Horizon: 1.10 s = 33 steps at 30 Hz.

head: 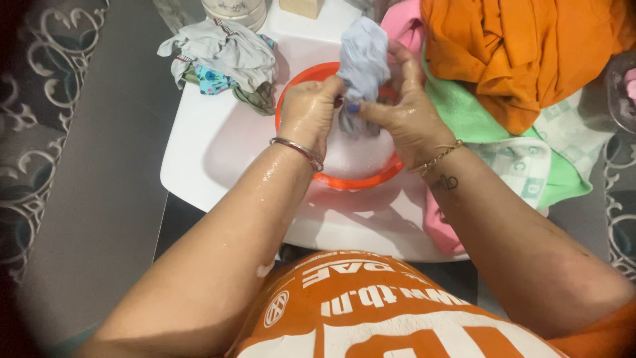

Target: The person washes several pieces of clothing by hand in a basin of soapy water at a sink, scrubbing them with a bar of soap, rinsing them under running water, and wringing them out.

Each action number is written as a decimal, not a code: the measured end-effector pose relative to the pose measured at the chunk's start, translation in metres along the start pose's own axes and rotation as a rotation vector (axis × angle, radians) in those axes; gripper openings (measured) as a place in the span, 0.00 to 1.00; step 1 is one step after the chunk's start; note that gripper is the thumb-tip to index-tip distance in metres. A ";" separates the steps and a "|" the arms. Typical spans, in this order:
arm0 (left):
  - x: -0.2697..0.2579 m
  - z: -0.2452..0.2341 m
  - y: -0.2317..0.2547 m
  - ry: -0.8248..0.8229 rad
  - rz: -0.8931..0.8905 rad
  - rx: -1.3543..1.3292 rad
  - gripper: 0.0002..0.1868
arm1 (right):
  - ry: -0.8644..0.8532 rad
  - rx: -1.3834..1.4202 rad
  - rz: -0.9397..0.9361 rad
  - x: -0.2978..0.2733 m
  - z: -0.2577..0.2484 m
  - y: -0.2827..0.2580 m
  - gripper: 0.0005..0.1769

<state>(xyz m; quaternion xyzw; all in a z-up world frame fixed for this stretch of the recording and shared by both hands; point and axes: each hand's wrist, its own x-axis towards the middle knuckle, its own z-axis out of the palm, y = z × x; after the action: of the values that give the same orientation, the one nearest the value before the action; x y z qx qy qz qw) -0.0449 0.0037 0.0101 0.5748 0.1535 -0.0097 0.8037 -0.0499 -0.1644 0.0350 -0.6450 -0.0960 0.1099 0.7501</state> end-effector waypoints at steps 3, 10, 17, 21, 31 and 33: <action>0.002 0.000 0.005 -0.023 0.006 0.030 0.17 | -0.079 -0.054 0.064 -0.005 0.011 -0.016 0.57; 0.024 -0.023 0.020 -0.004 -0.009 0.060 0.21 | -0.139 -0.478 0.218 0.018 0.014 -0.035 0.41; 0.058 -0.113 0.074 0.248 0.000 0.142 0.16 | 0.275 -0.327 0.054 0.044 -0.019 -0.015 0.16; 0.052 -0.129 0.096 0.263 -0.015 -0.017 0.15 | 0.281 0.381 0.013 0.044 0.016 -0.046 0.13; 0.063 -0.188 0.130 0.280 0.356 -0.147 0.07 | -0.037 0.503 0.092 0.072 0.088 -0.068 0.24; 0.062 -0.201 0.136 0.205 0.530 -0.086 0.07 | -0.061 0.427 -0.024 0.080 0.108 -0.065 0.19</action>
<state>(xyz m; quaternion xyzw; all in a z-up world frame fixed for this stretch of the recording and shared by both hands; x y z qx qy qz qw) -0.0067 0.2460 0.0608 0.5582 0.0786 0.2656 0.7821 -0.0011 -0.0482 0.1155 -0.4666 -0.1011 0.1384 0.8677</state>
